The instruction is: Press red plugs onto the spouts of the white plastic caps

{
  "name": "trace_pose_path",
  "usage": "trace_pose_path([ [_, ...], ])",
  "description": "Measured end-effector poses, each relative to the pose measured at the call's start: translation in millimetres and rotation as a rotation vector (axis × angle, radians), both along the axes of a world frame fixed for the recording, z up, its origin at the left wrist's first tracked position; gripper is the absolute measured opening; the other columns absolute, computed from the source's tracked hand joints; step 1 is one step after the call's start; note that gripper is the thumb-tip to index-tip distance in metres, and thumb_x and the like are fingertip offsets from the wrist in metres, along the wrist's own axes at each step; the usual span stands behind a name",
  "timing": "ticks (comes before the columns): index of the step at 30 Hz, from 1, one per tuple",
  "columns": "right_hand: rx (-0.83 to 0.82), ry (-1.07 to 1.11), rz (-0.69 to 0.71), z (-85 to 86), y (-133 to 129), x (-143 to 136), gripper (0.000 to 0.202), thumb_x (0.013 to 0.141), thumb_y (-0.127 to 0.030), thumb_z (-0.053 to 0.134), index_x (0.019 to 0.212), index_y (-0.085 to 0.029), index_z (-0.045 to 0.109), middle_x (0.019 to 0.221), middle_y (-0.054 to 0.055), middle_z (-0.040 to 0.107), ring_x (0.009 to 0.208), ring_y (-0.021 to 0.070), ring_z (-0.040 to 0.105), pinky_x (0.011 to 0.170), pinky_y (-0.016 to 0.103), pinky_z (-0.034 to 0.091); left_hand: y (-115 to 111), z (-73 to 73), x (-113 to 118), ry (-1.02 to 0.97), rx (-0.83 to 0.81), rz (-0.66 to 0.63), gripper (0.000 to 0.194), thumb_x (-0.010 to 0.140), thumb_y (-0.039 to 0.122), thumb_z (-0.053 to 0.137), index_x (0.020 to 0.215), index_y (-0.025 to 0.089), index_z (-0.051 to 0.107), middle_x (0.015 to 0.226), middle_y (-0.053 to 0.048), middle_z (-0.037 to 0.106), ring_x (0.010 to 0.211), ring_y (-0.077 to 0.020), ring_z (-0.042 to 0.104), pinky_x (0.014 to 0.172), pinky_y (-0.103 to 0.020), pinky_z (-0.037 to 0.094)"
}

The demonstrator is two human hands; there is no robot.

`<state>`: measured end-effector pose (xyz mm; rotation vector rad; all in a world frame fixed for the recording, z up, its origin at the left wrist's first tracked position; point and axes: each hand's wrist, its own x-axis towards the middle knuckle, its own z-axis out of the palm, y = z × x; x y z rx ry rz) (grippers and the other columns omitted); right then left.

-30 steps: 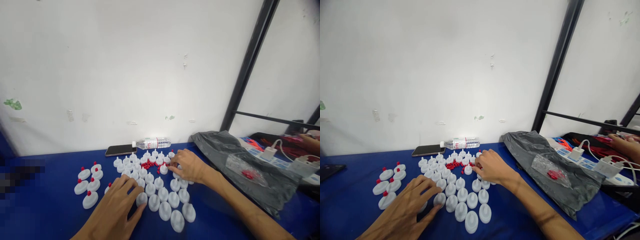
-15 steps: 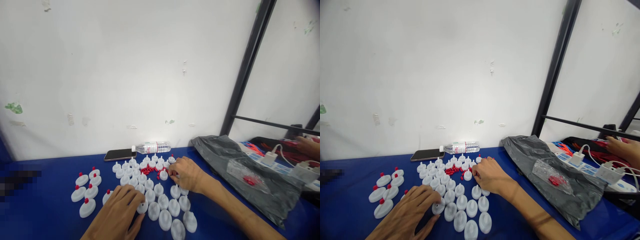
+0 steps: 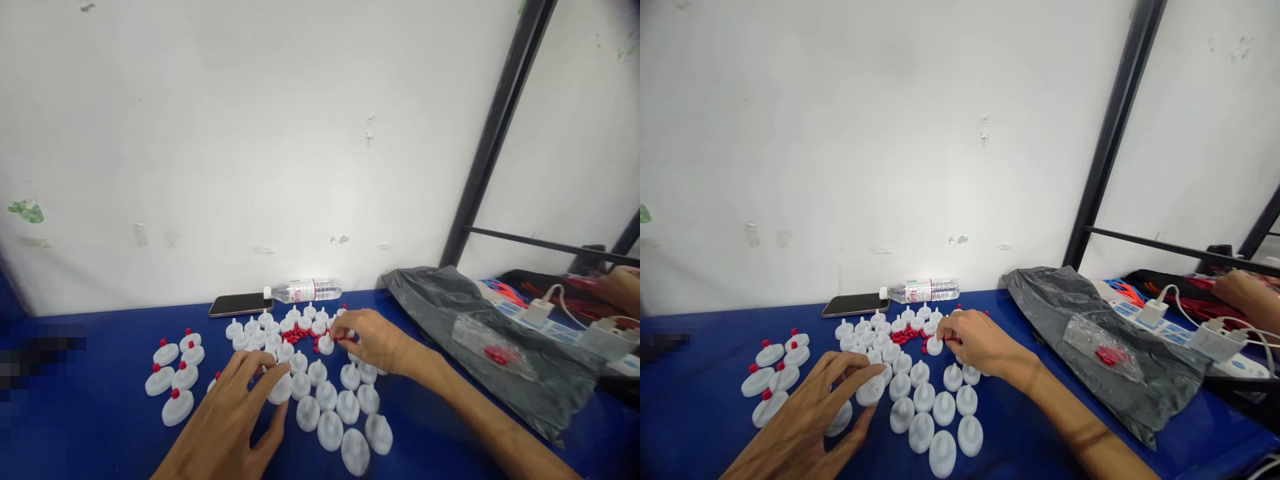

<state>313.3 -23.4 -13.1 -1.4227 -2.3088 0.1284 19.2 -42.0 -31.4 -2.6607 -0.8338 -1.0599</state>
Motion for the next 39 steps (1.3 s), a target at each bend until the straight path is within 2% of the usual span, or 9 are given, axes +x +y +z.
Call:
trace_pose_path([
  [5,0.023,0.216,0.086,6.9,-5,-10,0.021,0.089,-0.007,0.063,0.101,-0.023,0.069,0.099,0.001,0.073,0.088,0.0151,0.069,0.084,0.029,0.053,5,-8.2,0,-0.031,0.041,0.007,0.034,0.09,0.015,0.054,0.122,0.026,0.055,0.117,-0.005,0.067,0.114,-0.0237,0.065,0.095,-0.035,0.059],
  [7,0.013,0.306,0.128,10.5,-11,-19,0.021,0.089,-0.009,0.067,0.104,-0.023,0.07,0.101,0.001,0.073,0.088,0.0146,0.07,0.084,0.028,0.054,6,-10.9,0,-0.037,0.045,0.004,0.037,0.09,0.014,0.054,0.124,0.026,0.053,0.116,-0.004,0.069,0.113,-0.023,0.065,0.097,-0.035,0.058],
  [11,0.017,0.432,0.226,16.1,-26,-39,0.017,0.089,-0.018,0.073,0.106,-0.023,0.071,0.1,0.001,0.075,0.089,0.0137,0.07,0.085,0.026,0.055,5,-7.2,0,0.017,-0.034,-0.014,0.036,0.091,0.012,0.052,0.124,0.025,0.054,0.107,-0.004,0.068,0.105,-0.0221,0.065,0.086,-0.033,0.061],
  [14,0.051,0.48,0.294,16.7,-34,-48,0.02,0.087,-0.024,0.077,0.107,-0.023,0.073,0.1,0.001,0.075,0.09,0.0132,0.07,0.086,0.024,0.055,4,-1.7,1,0.011,-0.021,-0.025,0.034,0.093,0.013,0.051,0.124,0.025,0.055,0.103,-0.004,0.066,0.101,-0.0222,0.063,0.08,-0.032,0.062],
  [21,0.036,0.456,0.399,3.7,-37,-55,0.028,0.087,-0.028,0.078,0.114,-0.025,0.072,0.096,0.0,0.075,0.09,0.0137,0.07,0.09,0.026,0.052,3,-0.6,4,-0.038,-0.044,-0.075,0.029,0.092,0.014,0.055,0.119,0.024,0.059,0.096,-0.004,0.065,0.093,-0.0218,0.062,0.073,-0.03,0.061],
  [25,-0.008,0.448,0.395,-1.3,-38,-57,0.027,0.088,-0.029,0.077,0.114,-0.025,0.072,0.095,0.001,0.074,0.09,0.0154,0.07,0.09,0.029,0.053,2,-2.0,4,-0.036,-0.063,-0.129,0.03,0.092,0.012,0.056,0.12,0.023,0.06,0.095,-0.004,0.064,0.091,-0.0215,0.061,0.075,-0.032,0.06],
  [31,0.022,0.462,0.394,0.6,-39,-58,0.025,0.091,-0.029,0.073,0.116,-0.024,0.071,0.095,0.002,0.074,0.088,0.0161,0.071,0.09,0.031,0.054,3,-1.2,4,-0.018,0.016,-0.118,0.04,0.091,0.006,0.052,0.125,0.024,0.059,0.094,-0.004,0.063,0.09,-0.0209,0.06,0.073,-0.031,0.059],
  [36,0.051,0.503,0.385,0.7,-39,-61,0.015,0.094,-0.029,0.07,0.106,-0.022,0.075,0.096,0.003,0.076,0.089,0.0159,0.07,0.086,0.029,0.054,1,-2.9,1,0.009,-0.002,-0.106,0.032,0.096,0.018,0.057,0.128,0.025,0.057,0.096,-0.005,0.063,0.091,-0.023,0.061,0.076,-0.035,0.059],
  [39,0.061,0.62,0.344,2.5,-40,-64,0.012,0.091,-0.027,0.074,0.102,-0.022,0.076,0.093,0.001,0.076,0.087,0.0144,0.07,0.085,0.027,0.054,3,-4.5,-1,-0.028,0.01,-0.116,0.028,0.101,0.029,0.054,0.129,0.026,0.057,0.096,-0.004,0.064,0.09,-0.0224,0.062,0.076,-0.034,0.059],
])
